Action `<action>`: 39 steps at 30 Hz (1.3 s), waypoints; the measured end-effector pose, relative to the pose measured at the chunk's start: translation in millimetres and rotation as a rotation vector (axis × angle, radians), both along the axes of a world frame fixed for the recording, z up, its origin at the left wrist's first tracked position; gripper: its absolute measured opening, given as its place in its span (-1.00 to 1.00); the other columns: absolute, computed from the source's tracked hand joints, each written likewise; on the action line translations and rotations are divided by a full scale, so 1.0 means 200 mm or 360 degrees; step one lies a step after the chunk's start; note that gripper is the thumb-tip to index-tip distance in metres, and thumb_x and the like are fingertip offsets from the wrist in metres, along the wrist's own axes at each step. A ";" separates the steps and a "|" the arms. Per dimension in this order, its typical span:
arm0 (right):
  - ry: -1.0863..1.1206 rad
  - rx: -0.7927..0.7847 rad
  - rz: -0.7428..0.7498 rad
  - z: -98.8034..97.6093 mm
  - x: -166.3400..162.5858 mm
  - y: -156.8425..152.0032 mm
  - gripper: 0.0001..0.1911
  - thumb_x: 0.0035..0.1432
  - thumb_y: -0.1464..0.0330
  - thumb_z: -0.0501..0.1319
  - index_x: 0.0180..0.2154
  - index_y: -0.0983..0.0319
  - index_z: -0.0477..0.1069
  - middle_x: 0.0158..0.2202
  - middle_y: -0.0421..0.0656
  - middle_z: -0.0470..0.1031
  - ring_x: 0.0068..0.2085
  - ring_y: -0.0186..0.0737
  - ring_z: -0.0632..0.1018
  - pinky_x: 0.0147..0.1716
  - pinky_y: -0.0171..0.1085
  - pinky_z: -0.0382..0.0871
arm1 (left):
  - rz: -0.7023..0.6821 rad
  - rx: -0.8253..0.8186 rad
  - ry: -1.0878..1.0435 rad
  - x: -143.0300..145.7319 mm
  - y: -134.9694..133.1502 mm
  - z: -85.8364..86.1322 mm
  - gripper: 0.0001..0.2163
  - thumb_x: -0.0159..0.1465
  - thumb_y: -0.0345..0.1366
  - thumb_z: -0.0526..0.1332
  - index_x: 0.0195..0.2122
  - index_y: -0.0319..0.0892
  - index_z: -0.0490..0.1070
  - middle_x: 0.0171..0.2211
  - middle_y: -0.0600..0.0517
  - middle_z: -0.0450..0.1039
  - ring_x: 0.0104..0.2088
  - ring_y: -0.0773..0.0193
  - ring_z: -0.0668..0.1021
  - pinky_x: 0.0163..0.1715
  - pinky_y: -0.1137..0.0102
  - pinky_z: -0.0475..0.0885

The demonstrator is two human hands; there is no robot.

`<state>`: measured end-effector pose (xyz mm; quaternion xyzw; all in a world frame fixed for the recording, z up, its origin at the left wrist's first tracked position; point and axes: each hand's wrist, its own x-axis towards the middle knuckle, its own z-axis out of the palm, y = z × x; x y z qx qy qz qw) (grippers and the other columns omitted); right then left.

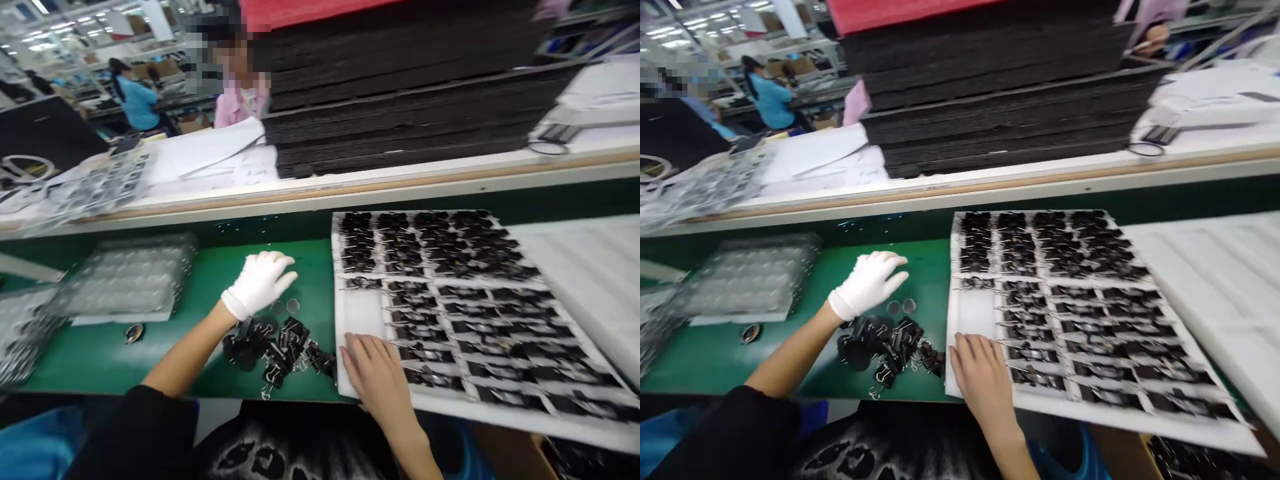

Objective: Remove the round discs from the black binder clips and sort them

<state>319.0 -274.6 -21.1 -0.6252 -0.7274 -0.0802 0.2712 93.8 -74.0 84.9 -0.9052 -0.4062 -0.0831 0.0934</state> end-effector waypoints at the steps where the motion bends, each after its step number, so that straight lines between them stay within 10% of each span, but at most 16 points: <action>1: -0.0015 -0.0002 0.0018 0.00 0.00 -0.01 -0.81 0.45 0.36 0.09 0.00 0.23 0.41 -0.19 -0.03 0.57 -0.15 -0.02 0.54 -0.06 -0.06 0.26 | 0.0164 0.0017 -0.0066 -0.14 0.03 0.00 -0.62 0.47 -0.03 0.03 0.11 -0.10 0.46 0.07 -0.13 0.53 0.05 -0.03 0.51 0.00 0.11 0.31; 6: -0.0063 0.0016 0.0047 0.03 -0.03 -0.03 -0.75 0.46 0.30 0.05 0.04 0.22 0.39 -0.03 0.09 0.54 -0.03 0.15 0.54 -0.06 0.03 0.27 | 0.0856 0.0124 -0.0398 -0.81 -0.03 -0.25 -0.60 0.46 -0.11 0.00 0.16 -0.19 0.43 0.13 -0.21 0.49 0.13 -0.03 0.49 0.13 0.11 0.33; 10: -0.0014 0.0011 0.0252 0.05 -0.14 0.02 -0.72 0.47 0.27 0.03 0.09 0.17 0.38 0.03 0.07 0.54 0.01 0.14 0.54 -0.09 0.01 0.26 | 0.0905 -0.0072 -0.0418 -1.00 -0.20 -0.48 -0.51 0.41 -0.07 0.10 0.29 -0.20 0.31 0.23 -0.23 0.41 0.22 -0.01 0.43 0.20 0.12 0.30; 17: -0.0164 -0.0225 0.0555 0.11 -0.30 0.26 -0.63 0.49 0.27 -0.01 0.21 0.17 0.33 0.01 0.00 0.55 -0.11 0.01 0.56 -0.16 -0.04 0.34 | 0.0296 -0.0404 -0.0258 -0.87 -0.09 -0.46 -0.26 0.29 0.11 0.23 0.43 -0.05 0.13 0.33 -0.15 0.29 0.16 -0.05 0.43 0.12 0.13 0.28; 23: -0.0452 -0.0601 0.0555 0.14 -0.34 0.61 -0.45 0.24 0.58 0.08 0.22 0.17 0.39 0.07 0.05 0.48 -0.12 0.04 0.59 -0.25 -0.08 0.44 | -0.0230 -0.0543 -0.0136 -0.64 0.20 -0.44 -0.50 0.18 0.14 0.34 0.11 0.13 0.53 0.07 -0.06 0.47 -0.03 0.00 0.49 -0.07 0.21 0.26; 29: 0.0101 -0.0788 0.0670 0.12 -0.33 0.79 -0.66 0.27 0.42 0.22 0.07 0.16 0.48 -0.06 -0.07 0.50 -0.14 -0.10 0.60 -0.10 -0.12 0.52 | -0.0308 -0.0531 -0.0146 -0.38 0.31 -0.45 -0.46 0.11 0.23 0.36 -0.10 -0.11 0.57 -0.17 -0.10 0.54 -0.09 -0.04 0.53 -0.11 0.20 0.27; 34: 0.0730 -0.0311 0.0365 0.08 -0.40 0.83 -0.67 0.27 0.32 0.26 0.06 0.19 0.46 -0.05 -0.04 0.54 -0.10 -0.09 0.59 -0.11 -0.12 0.54 | -0.0297 -0.0505 -0.0217 -0.37 0.32 -0.47 -0.24 0.16 0.18 0.35 0.29 -0.14 0.33 -0.01 -0.16 0.56 -0.02 -0.11 0.56 -0.08 0.19 0.29; 39: 0.0471 -0.0418 0.0642 0.03 -0.47 0.87 -0.73 0.40 0.34 0.13 0.02 0.15 0.55 0.16 0.00 0.52 0.15 0.00 0.53 0.11 0.01 0.44 | -0.0334 -0.0571 -0.0233 -0.38 0.33 -0.50 -0.24 0.23 0.13 0.31 0.36 -0.14 0.22 0.01 -0.17 0.56 0.01 -0.11 0.56 -0.04 0.19 0.30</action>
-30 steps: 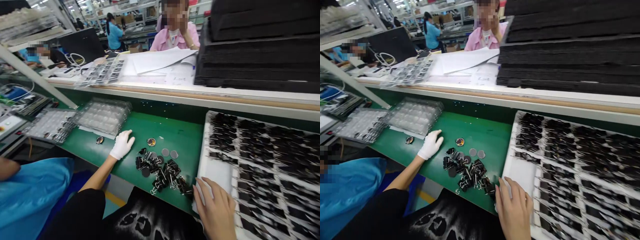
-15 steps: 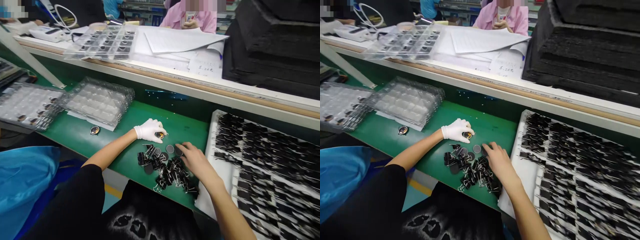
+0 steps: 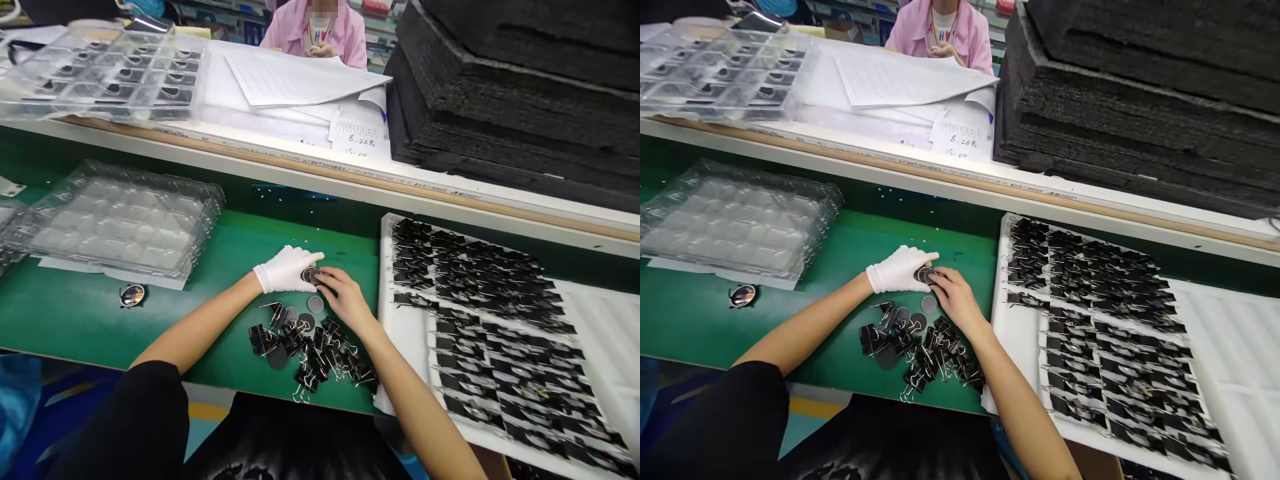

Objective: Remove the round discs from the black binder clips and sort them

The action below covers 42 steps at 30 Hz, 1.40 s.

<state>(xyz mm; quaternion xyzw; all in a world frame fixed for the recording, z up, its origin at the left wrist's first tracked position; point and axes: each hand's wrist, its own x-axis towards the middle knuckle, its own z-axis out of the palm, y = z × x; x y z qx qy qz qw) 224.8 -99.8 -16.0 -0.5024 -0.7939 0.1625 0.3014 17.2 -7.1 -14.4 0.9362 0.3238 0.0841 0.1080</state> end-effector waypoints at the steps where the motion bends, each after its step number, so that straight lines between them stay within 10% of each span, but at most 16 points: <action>1: -0.0135 -0.0017 0.0060 0.00 0.00 -0.01 -0.67 0.43 0.35 0.08 0.11 0.13 0.52 0.23 0.00 0.47 0.22 0.04 0.47 0.14 0.07 0.39 | -0.0003 -0.0011 -0.0002 0.00 0.00 0.00 -0.25 0.24 0.13 0.31 0.36 -0.14 0.21 0.01 -0.17 0.56 0.01 -0.11 0.56 -0.04 0.19 0.30; 11: -0.0477 -0.0305 0.0196 0.02 0.00 -0.07 -0.44 0.53 0.23 -0.13 0.47 0.06 -0.05 0.51 -0.09 -0.03 0.48 0.12 -0.01 0.29 0.23 0.08 | -0.0077 0.0093 0.0002 -0.01 0.01 -0.01 -0.34 0.29 0.14 0.27 0.33 -0.08 0.29 0.04 -0.15 0.54 -0.03 -0.05 0.56 -0.12 0.23 0.28; 16: -0.0235 -0.0387 0.0173 0.16 0.10 -0.13 -0.61 0.45 0.28 0.06 0.24 0.07 0.37 0.22 -0.02 0.41 0.23 0.02 0.39 0.21 0.11 0.23 | -0.0224 0.0242 0.0006 -0.02 0.00 0.00 -0.50 0.37 0.13 0.18 0.27 0.10 0.36 0.08 -0.08 0.50 -0.12 0.07 0.55 -0.21 0.27 0.23; 22: -0.0286 -0.0858 0.0523 0.23 0.19 -0.22 -0.54 0.23 0.31 0.39 0.14 -0.10 0.48 0.09 -0.13 0.41 0.16 -0.02 0.44 0.32 0.20 0.12 | -0.0215 0.0217 -0.0028 -0.01 0.01 0.00 -0.62 0.34 0.13 0.21 0.00 0.01 0.54 0.03 -0.04 0.54 -0.16 0.10 0.56 -0.22 0.26 0.21; 28: -0.0098 -0.0678 0.0472 0.15 0.16 -0.18 -0.82 0.34 0.38 0.26 -0.09 0.10 0.61 -0.06 -0.10 0.52 -0.02 -0.11 0.54 0.13 -0.02 0.40 | -0.0193 0.0220 -0.0074 -0.02 0.00 0.01 -0.56 0.26 0.12 0.32 0.03 -0.05 0.51 0.07 -0.07 0.53 -0.12 0.07 0.58 -0.21 0.26 0.25; 32: 0.0271 -0.0340 -0.0046 0.11 0.19 -0.14 -0.78 0.39 0.29 0.20 -0.10 0.12 0.64 -0.10 -0.09 0.58 -0.08 -0.13 0.60 -0.03 -0.13 0.51 | -0.0161 0.0161 -0.0081 -0.02 -0.01 0.02 -0.66 0.28 0.05 0.33 -0.10 -0.09 0.53 0.05 -0.05 0.54 -0.09 0.09 0.59 -0.18 0.26 0.28; 37: 0.0213 0.0032 -0.0368 0.01 0.20 -0.07 -0.72 0.38 0.29 0.16 -0.03 0.17 0.62 -0.06 -0.04 0.60 -0.03 -0.07 0.61 0.05 -0.06 0.52 | 0.0082 0.0173 -0.0052 -0.01 -0.02 0.03 -0.32 0.20 0.13 0.36 0.23 -0.17 0.36 0.09 -0.17 0.52 0.04 -0.05 0.55 -0.11 0.22 0.28; 42: -0.0047 0.0068 -0.0467 0.02 0.18 -0.11 -0.55 0.31 0.16 0.24 0.15 0.21 0.49 0.15 0.06 0.48 0.18 0.08 0.50 0.21 0.07 0.41 | 0.0029 0.0186 0.0133 0.00 -0.01 0.05 -0.52 0.26 0.19 0.27 -0.01 -0.08 0.54 -0.06 -0.09 0.56 -0.08 -0.03 0.58 -0.20 0.22 0.25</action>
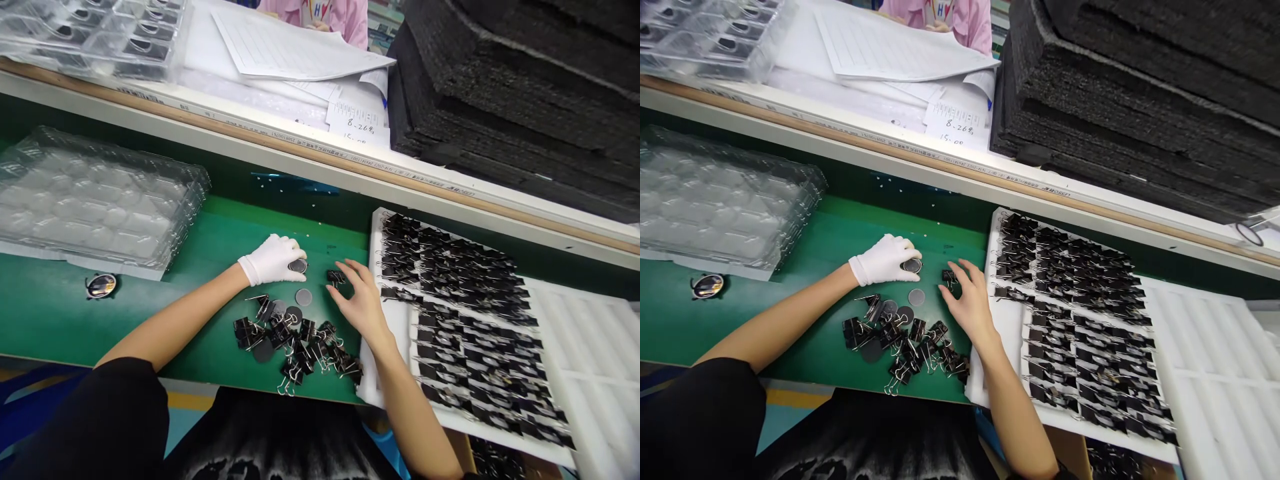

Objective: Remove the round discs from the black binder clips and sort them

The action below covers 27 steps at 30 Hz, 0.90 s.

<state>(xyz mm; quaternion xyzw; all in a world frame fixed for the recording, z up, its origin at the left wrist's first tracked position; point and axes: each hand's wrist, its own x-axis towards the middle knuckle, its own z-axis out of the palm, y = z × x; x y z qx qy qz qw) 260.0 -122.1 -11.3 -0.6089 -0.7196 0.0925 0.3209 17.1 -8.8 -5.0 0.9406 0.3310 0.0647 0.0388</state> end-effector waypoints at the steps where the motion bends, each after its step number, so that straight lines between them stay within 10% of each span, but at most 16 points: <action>1: -0.0037 -0.0001 -0.0132 0.00 -0.01 -0.02 -0.45 0.26 0.11 0.29 0.19 0.24 0.45 0.13 0.10 0.46 0.14 0.12 0.52 0.16 0.09 0.45 | 0.0006 -0.0001 0.0019 0.00 0.00 0.00 -0.52 0.26 0.20 0.27 -0.05 -0.10 0.55 -0.08 -0.10 0.56 -0.09 -0.03 0.57 -0.21 0.22 0.24; 5: -0.0149 -0.0137 -0.0269 -0.01 -0.05 -0.02 -0.44 0.28 0.10 0.26 0.15 0.34 0.46 -0.03 0.14 0.50 -0.03 0.16 0.56 -0.01 0.12 0.53 | 0.0047 0.0044 0.0108 0.02 -0.02 0.00 -0.44 0.28 0.24 0.21 -0.04 -0.20 0.53 -0.12 -0.18 0.55 -0.12 -0.06 0.56 -0.24 0.23 0.24; 9: -0.0115 -0.0185 0.0209 -0.04 -0.07 0.06 -0.65 0.36 0.29 0.14 0.11 0.19 0.49 0.11 0.03 0.52 0.13 0.08 0.50 0.19 0.10 0.39 | 0.0099 0.0152 0.0124 0.02 -0.03 -0.02 -0.38 0.30 0.25 0.16 0.02 -0.26 0.48 -0.09 -0.25 0.51 -0.10 -0.10 0.54 -0.24 0.23 0.25; 14: -0.0111 -0.0356 0.0580 0.02 -0.06 0.16 -0.45 0.34 0.29 0.14 0.33 0.12 0.26 0.37 0.00 0.29 0.36 0.05 0.31 0.33 0.15 0.20 | 0.0091 0.0090 0.0053 0.00 -0.02 -0.02 -0.38 0.29 0.24 0.20 0.05 -0.25 0.47 -0.06 -0.22 0.54 -0.08 -0.08 0.57 -0.23 0.24 0.28; 22: 0.0154 -0.0321 -0.0416 0.10 -0.27 0.42 -0.39 0.45 0.04 -0.24 0.31 0.11 0.24 0.35 0.08 0.23 0.40 0.09 0.16 0.31 0.29 0.05 | 0.0031 0.0115 0.0079 -0.01 -0.01 0.00 -0.44 0.27 0.23 0.22 -0.15 -0.25 0.55 -0.25 -0.19 0.56 -0.22 -0.06 0.61 -0.33 0.26 0.27; 27: -0.0182 -0.0487 -0.0459 0.00 -0.32 0.52 -0.28 0.44 0.00 -0.29 0.40 0.18 0.14 0.45 0.15 -0.03 0.47 0.21 -0.08 0.30 0.40 -0.10 | -0.0001 0.0161 0.0132 -0.01 -0.02 -0.02 -0.41 0.31 0.25 0.15 -0.20 -0.29 0.53 -0.30 -0.23 0.54 -0.26 -0.06 0.60 -0.35 0.26 0.27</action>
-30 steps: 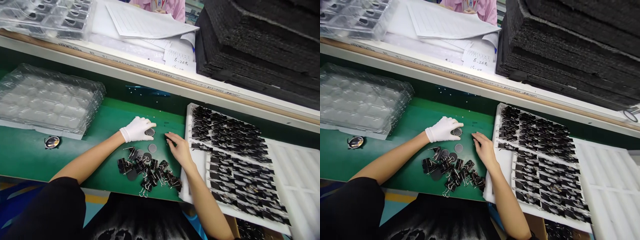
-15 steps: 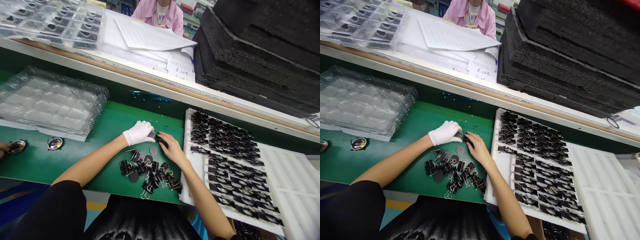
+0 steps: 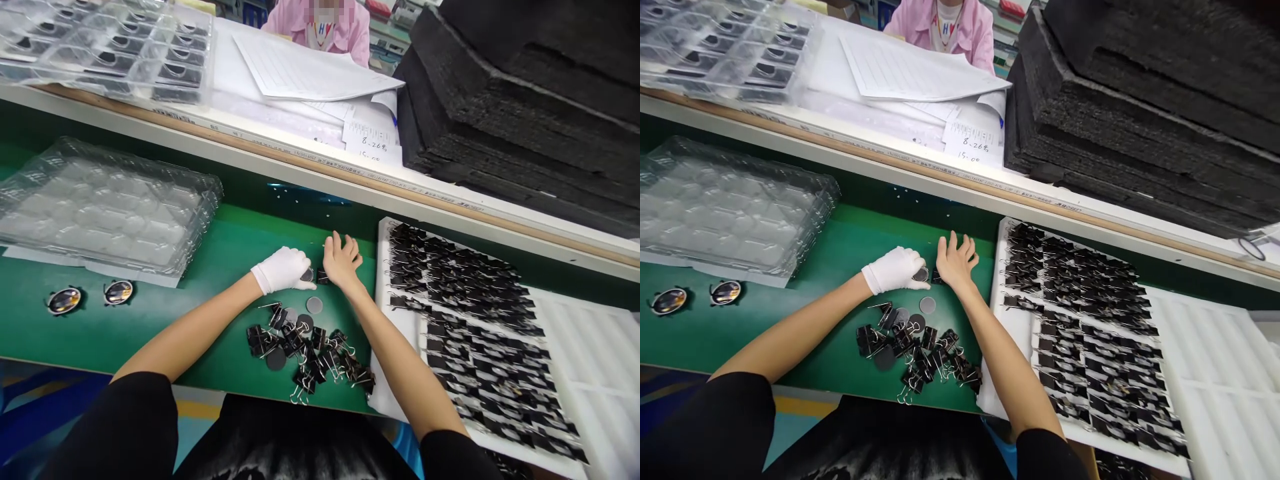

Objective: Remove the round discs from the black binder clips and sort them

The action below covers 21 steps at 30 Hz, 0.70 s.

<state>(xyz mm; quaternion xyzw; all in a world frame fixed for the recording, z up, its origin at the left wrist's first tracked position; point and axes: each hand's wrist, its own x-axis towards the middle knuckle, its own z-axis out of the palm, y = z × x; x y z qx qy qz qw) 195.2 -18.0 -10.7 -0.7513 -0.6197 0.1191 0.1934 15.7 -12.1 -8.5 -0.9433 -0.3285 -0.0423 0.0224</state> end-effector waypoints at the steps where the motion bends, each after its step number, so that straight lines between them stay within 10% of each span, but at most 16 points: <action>1: -0.0034 0.0008 0.0021 -0.02 0.01 0.00 -0.28 0.44 0.01 -0.30 0.41 0.19 0.12 0.46 0.15 -0.05 0.47 0.21 -0.10 0.30 0.40 -0.12 | -0.0002 -0.0016 -0.0011 0.00 0.00 0.00 -0.40 0.31 0.26 0.14 -0.20 -0.29 0.52 -0.30 -0.22 0.54 -0.26 -0.05 0.60 -0.35 0.26 0.27; 21: -0.0074 0.0072 0.0009 -0.07 0.04 0.01 -0.37 0.47 0.11 -0.27 0.39 0.21 0.11 0.45 0.12 -0.01 0.46 0.13 -0.05 0.34 0.29 -0.13 | -0.0077 -0.0015 -0.0018 0.08 0.02 -0.01 -0.41 0.33 0.25 0.12 -0.09 -0.28 0.49 -0.19 -0.21 0.53 -0.19 -0.03 0.55 -0.31 0.24 0.17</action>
